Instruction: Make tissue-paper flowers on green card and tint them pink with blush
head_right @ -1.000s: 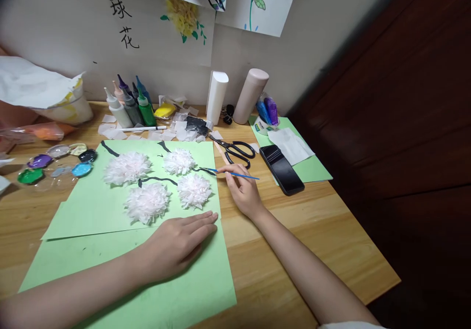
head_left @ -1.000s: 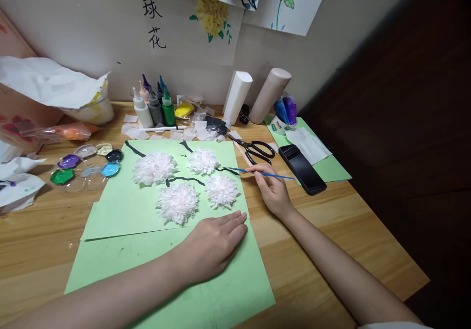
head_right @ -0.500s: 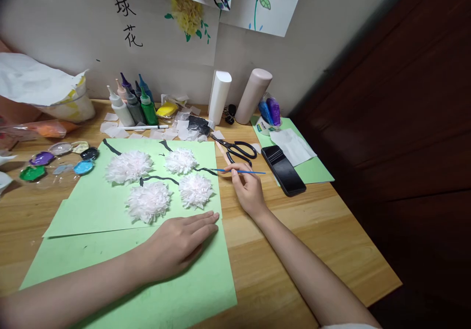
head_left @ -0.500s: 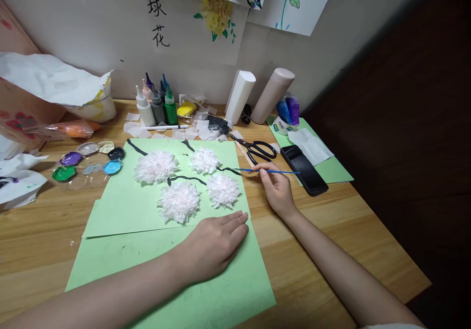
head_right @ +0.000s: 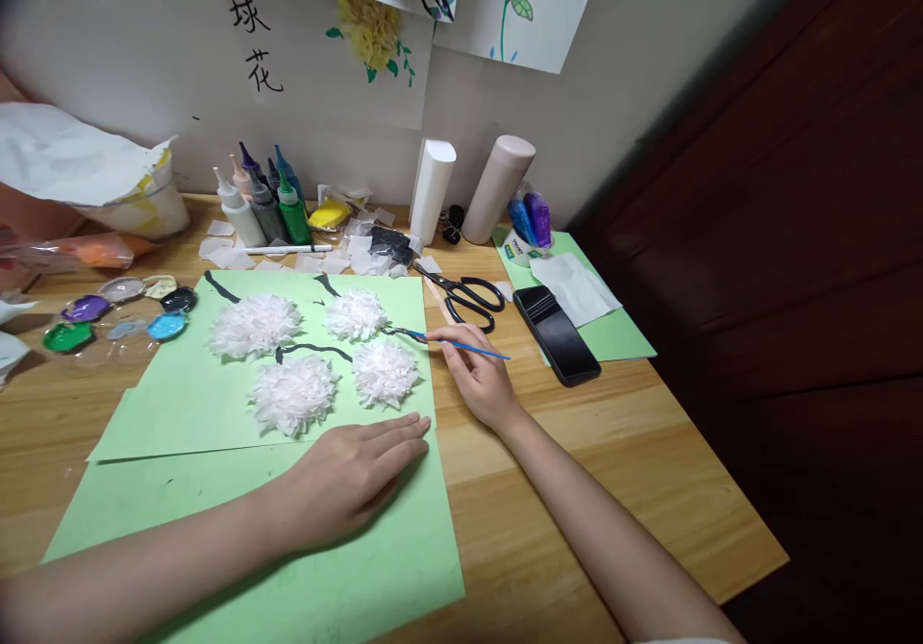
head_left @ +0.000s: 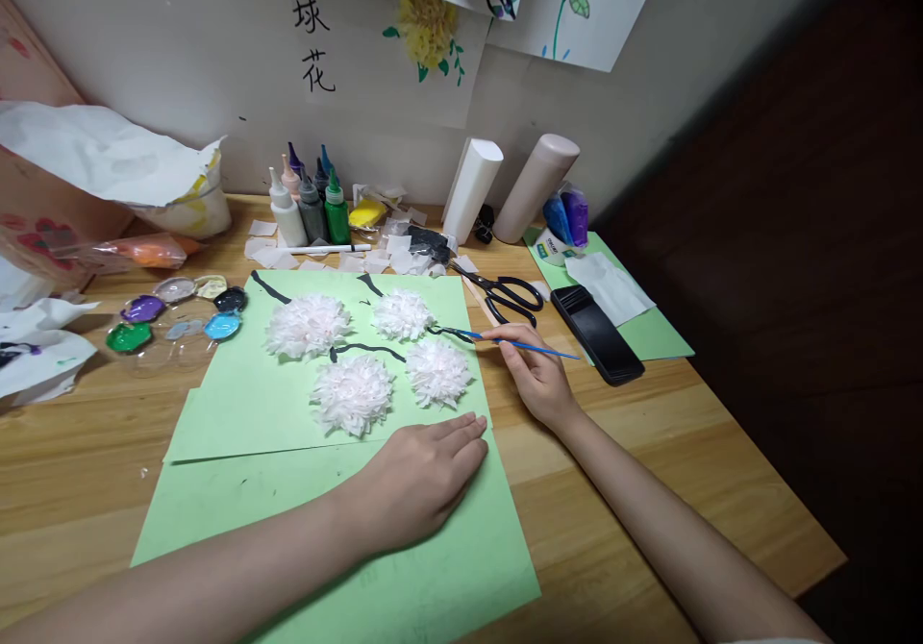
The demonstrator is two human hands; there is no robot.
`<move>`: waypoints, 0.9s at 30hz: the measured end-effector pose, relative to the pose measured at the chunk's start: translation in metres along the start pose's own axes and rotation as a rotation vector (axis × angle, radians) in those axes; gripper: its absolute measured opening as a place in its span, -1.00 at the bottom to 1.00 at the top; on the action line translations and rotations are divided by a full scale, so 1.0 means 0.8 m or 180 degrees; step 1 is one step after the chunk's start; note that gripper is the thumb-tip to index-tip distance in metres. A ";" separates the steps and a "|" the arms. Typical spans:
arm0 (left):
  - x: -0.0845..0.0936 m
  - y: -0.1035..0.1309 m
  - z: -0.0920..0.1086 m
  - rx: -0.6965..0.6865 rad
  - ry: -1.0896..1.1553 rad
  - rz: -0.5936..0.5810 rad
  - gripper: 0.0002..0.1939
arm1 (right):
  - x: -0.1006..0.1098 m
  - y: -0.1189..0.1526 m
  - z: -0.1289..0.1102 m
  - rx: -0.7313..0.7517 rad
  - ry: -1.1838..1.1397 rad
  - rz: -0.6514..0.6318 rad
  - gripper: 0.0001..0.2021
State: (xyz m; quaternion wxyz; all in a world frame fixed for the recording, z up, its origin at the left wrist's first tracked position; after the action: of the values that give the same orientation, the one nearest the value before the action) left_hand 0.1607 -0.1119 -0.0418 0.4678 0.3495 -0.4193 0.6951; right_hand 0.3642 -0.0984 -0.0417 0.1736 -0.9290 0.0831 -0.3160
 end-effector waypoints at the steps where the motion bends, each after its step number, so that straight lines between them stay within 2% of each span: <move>1: 0.000 0.000 0.000 0.0000 0.0013 0.0000 -0.69 | 0.000 0.000 0.000 -0.0004 0.0011 -0.0032 -0.79; 14: -0.001 0.001 0.000 -0.0002 -0.0072 -0.0078 -0.69 | -0.003 -0.002 0.001 0.0012 0.0147 -0.0429 -0.78; 27: -0.002 0.002 -0.001 -0.0017 -0.0058 -0.0077 -0.68 | -0.001 -0.002 0.003 -0.0023 0.0114 -0.0227 -0.79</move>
State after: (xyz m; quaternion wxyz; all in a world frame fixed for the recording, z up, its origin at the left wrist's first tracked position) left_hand 0.1595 -0.1121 -0.0439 0.4732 0.3596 -0.4212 0.6851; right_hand 0.3653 -0.0959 -0.0434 0.1574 -0.9262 0.0542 -0.3383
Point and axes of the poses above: each hand's wrist, its own y-axis away from the middle knuckle, its own x-axis out of the back of the hand, z = x × y, the point moved 1 cm from there along -y, towards the middle knuckle, and after that the axes turned 5 degrees about -x, right-handed, at the moved point
